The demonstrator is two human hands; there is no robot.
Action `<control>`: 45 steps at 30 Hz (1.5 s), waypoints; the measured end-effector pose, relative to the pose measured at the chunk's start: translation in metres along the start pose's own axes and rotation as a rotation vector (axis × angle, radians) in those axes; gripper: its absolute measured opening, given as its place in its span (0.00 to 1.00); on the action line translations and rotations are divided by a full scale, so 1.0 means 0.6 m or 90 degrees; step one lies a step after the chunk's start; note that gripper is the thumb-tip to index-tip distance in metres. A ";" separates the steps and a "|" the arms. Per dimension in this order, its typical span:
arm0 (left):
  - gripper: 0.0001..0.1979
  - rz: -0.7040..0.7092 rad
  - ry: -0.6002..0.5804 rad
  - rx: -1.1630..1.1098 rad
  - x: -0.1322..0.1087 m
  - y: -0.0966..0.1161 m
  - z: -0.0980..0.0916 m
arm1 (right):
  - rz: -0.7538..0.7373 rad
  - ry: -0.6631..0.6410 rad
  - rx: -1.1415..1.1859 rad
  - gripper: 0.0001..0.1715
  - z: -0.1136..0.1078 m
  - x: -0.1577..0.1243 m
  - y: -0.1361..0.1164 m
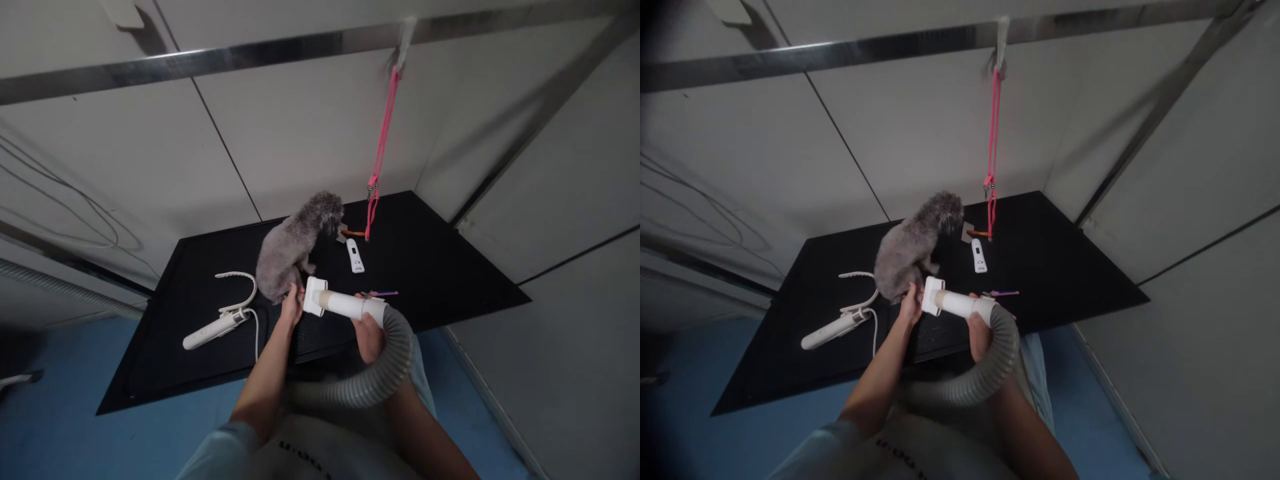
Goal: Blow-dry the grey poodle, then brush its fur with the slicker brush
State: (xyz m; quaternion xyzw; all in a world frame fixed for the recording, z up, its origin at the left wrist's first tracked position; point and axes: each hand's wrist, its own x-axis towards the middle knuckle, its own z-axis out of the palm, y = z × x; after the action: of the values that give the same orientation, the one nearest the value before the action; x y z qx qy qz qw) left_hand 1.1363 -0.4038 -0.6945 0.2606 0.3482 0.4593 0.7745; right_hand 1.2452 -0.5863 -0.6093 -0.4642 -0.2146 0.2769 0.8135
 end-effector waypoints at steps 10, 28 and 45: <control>0.12 -0.009 0.041 -0.108 -0.023 -0.001 -0.026 | 0.176 0.117 0.294 0.20 0.047 0.048 0.020; 0.14 -0.017 0.045 -0.085 -0.066 0.006 -0.041 | 0.113 0.004 0.210 0.20 0.075 0.022 0.016; 0.13 -0.023 0.073 -0.145 -0.023 0.033 -0.043 | 0.087 -0.021 0.105 0.22 0.076 -0.003 0.022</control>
State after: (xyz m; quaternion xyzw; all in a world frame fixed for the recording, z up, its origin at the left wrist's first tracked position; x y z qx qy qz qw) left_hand 1.1010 -0.4050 -0.6924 0.1378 0.3423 0.4962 0.7859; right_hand 1.2129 -0.5527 -0.5992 -0.4049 -0.1722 0.3563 0.8243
